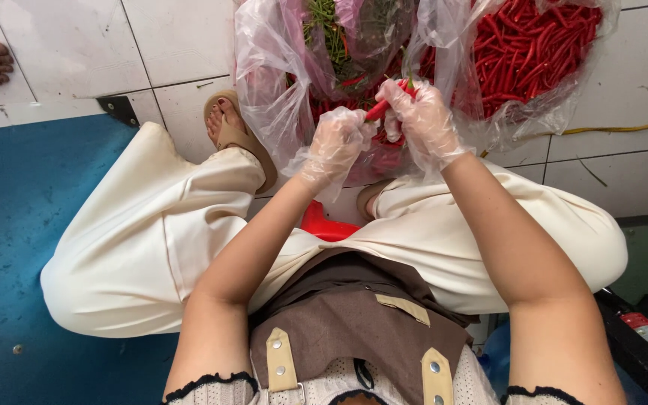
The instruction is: Trimming the stems off red chilies using a small tool and sorting them into bags while sitting on the floor
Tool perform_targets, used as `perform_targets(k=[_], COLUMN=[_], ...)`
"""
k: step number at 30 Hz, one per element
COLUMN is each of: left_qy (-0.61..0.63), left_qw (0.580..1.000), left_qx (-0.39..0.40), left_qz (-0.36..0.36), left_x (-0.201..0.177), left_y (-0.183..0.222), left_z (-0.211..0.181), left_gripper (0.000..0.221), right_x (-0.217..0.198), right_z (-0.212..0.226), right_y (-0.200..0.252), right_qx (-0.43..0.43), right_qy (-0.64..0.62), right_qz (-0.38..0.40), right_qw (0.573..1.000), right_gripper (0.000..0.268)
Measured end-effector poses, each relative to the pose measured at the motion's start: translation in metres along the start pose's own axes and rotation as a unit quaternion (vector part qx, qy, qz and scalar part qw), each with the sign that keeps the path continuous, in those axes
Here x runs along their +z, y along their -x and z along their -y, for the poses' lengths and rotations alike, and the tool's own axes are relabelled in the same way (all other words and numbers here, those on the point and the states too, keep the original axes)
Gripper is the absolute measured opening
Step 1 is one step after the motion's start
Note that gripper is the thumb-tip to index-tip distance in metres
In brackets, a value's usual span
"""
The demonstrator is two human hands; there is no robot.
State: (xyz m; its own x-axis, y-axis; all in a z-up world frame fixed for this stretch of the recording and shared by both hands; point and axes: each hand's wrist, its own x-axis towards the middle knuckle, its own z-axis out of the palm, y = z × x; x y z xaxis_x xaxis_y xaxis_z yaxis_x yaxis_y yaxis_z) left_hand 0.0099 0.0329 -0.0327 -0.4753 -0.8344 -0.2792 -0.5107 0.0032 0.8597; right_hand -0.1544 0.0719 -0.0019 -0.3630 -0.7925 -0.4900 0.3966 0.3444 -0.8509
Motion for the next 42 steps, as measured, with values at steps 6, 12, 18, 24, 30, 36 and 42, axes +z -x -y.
perform_targets(k=[6,12,18,24,30,36,42], left_qy=[-0.140,0.220,0.413,0.314,0.120,0.176,0.664], left_qw=[0.920,0.961,0.909,0.936,0.966,0.952,0.737], left_qx=[0.364,0.170,-0.052,-0.125,0.226,-0.148,-0.079], left_qz=[-0.044,0.012,0.030,0.093,-0.040,0.201,0.097], left_x=[0.002,-0.023,-0.039,-0.026,-0.015,-0.055,-0.055], left_y=[0.001,-0.006,-0.016,-0.001,-0.014,-0.003,-0.014], left_z=[-0.012,-0.019,-0.003,-0.038,-0.003,-0.060,-0.027], left_gripper=[0.014,0.009,0.022,0.013,0.008,0.016,0.009], right_x=[-0.011,-0.028,-0.015,-0.010,-0.009,-0.039,-0.002], right_z=[0.040,0.017,-0.003,0.000,-0.011,-0.071,0.029], right_y=[0.007,-0.004,-0.003,0.012,0.004,-0.024,0.007], right_qx=[0.239,0.207,0.183,0.088,-0.047,-0.253,0.132], right_qy=[0.009,0.124,0.234,0.317,0.480,0.659,0.157], right_qz=[0.123,0.120,0.115,0.239,0.247,0.172,0.172], right_qw=[0.963,0.963,0.948,0.914,0.840,0.687,0.964], right_gripper=[0.040,0.038,0.033,0.026,0.017,0.017,0.031])
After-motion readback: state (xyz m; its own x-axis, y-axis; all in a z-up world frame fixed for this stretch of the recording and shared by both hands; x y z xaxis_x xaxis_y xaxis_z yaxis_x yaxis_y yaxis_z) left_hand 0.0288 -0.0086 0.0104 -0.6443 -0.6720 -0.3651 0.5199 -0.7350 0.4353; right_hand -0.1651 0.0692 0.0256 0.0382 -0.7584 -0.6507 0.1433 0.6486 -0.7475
